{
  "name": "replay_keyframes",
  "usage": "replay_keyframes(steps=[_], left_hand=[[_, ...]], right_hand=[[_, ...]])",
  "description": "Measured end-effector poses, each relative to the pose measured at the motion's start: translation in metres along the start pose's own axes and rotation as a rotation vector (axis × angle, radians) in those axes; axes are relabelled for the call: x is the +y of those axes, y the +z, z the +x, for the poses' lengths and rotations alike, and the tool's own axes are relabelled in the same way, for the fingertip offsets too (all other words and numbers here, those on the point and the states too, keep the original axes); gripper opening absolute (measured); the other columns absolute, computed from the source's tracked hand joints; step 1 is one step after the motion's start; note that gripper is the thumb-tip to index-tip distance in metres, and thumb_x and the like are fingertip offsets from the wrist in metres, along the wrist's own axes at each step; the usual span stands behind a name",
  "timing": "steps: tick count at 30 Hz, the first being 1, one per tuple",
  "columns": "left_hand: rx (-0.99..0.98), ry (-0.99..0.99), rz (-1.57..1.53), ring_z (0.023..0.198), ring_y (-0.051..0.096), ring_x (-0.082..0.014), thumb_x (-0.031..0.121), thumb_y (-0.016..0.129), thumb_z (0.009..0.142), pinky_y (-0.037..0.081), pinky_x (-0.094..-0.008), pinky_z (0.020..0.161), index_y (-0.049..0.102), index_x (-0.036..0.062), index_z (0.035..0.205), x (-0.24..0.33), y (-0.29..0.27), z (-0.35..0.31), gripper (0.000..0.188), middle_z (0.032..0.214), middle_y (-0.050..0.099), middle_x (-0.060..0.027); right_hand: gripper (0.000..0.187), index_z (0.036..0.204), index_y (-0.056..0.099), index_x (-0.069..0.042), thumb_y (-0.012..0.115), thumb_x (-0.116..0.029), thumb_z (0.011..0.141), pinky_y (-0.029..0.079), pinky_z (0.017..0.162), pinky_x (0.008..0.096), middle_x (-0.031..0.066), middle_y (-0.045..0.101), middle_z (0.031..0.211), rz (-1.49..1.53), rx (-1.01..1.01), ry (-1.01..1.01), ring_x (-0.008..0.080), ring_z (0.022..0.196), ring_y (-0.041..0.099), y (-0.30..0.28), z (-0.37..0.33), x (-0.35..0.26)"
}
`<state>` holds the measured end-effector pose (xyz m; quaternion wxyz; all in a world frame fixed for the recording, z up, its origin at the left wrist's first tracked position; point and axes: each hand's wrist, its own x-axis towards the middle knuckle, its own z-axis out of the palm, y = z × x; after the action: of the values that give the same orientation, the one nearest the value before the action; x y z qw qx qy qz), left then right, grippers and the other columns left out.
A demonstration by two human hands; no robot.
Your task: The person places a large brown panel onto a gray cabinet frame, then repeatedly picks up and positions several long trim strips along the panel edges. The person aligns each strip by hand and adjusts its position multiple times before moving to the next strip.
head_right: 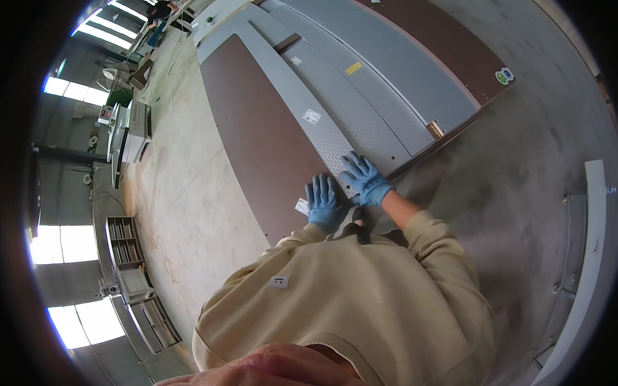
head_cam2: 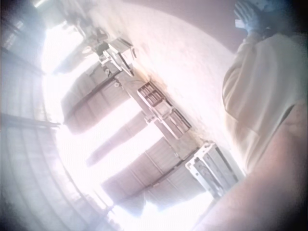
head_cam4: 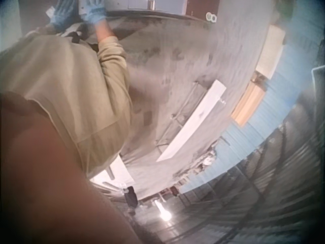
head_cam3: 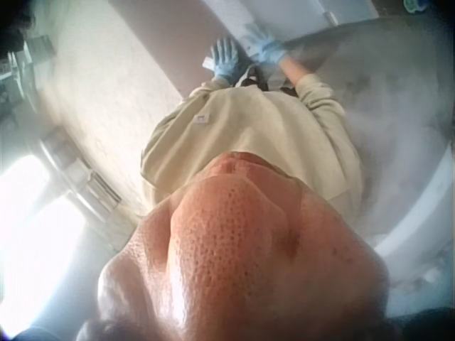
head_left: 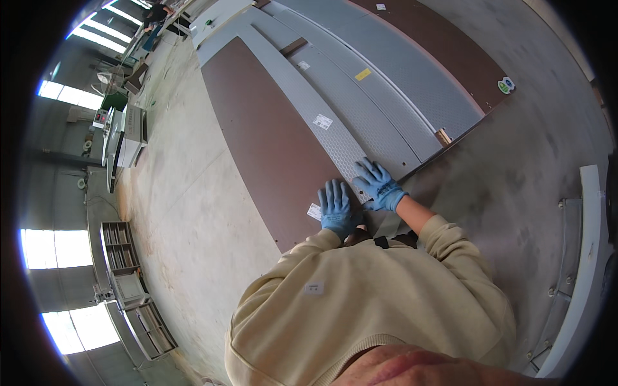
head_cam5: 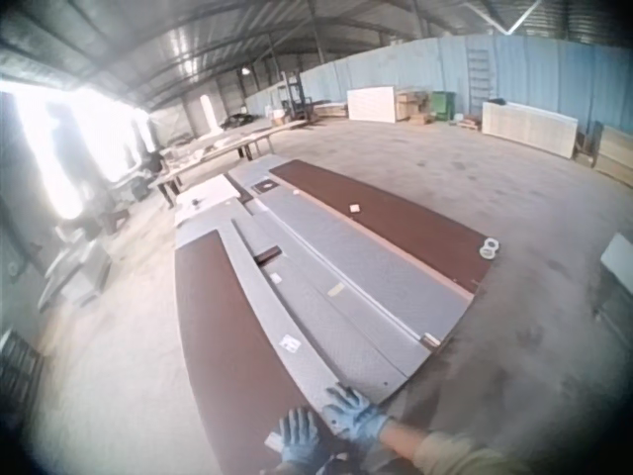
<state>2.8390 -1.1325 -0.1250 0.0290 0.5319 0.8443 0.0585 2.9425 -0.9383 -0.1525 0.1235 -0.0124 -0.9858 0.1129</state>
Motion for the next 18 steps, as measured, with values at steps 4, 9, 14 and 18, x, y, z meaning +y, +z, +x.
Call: replay_keyframes(steps=[4,9,14,18], left_hand=[[0.051,-0.024,-0.155,0.152,0.027,-0.0491,0.031,0.07,0.084,0.016,-0.0647,0.124,0.041,-0.003,0.152,-0.008,-0.002,0.009,0.081,0.16,0.036,-0.028],[0.06,-0.177,-0.333,0.153,0.028,-0.0465,0.036,0.065,0.092,0.021,-0.0597,0.124,0.044,0.0027,0.152,-0.046,-0.001,0.053,0.072,0.16,0.038,-0.0265],[0.124,-0.268,-0.136,0.155,0.025,-0.0468,0.048,0.063,0.093,0.019,-0.0596,0.125,0.04,0.0028,0.154,-0.081,-0.01,0.11,0.079,0.163,0.036,-0.0269],[0.023,-0.255,-0.102,0.159,0.015,-0.0465,0.055,0.061,0.093,0.013,-0.0611,0.127,0.029,0.002,0.162,-0.113,-0.013,0.169,0.092,0.167,0.027,-0.028]], right_hand=[[0.102,0.15,0.052,-0.013,0.081,-0.065,0.067,0.021,0.125,0.0595,0.0214,0.022,0.171,0.061,-0.049,0.112,0.0431,0.16,0.015,-0.004,-0.003,-0.01],[0.103,0.149,0.052,-0.009,0.076,-0.072,0.071,0.022,0.124,0.0609,0.0225,0.023,0.169,0.115,-0.012,0.352,0.045,0.158,0.016,0.006,0.005,-0.029],[0.098,0.148,0.052,-0.007,0.074,-0.07,0.075,0.023,0.123,0.0591,0.0189,0.025,0.17,0.109,0.066,0.38,0.0457,0.157,0.019,0.005,0.004,-0.03],[0.091,0.145,0.052,-0.006,0.077,-0.061,0.077,0.024,0.122,0.0569,0.016,0.028,0.169,0.149,0.069,0.455,0.0464,0.153,0.024,-0.004,0.006,-0.034]])
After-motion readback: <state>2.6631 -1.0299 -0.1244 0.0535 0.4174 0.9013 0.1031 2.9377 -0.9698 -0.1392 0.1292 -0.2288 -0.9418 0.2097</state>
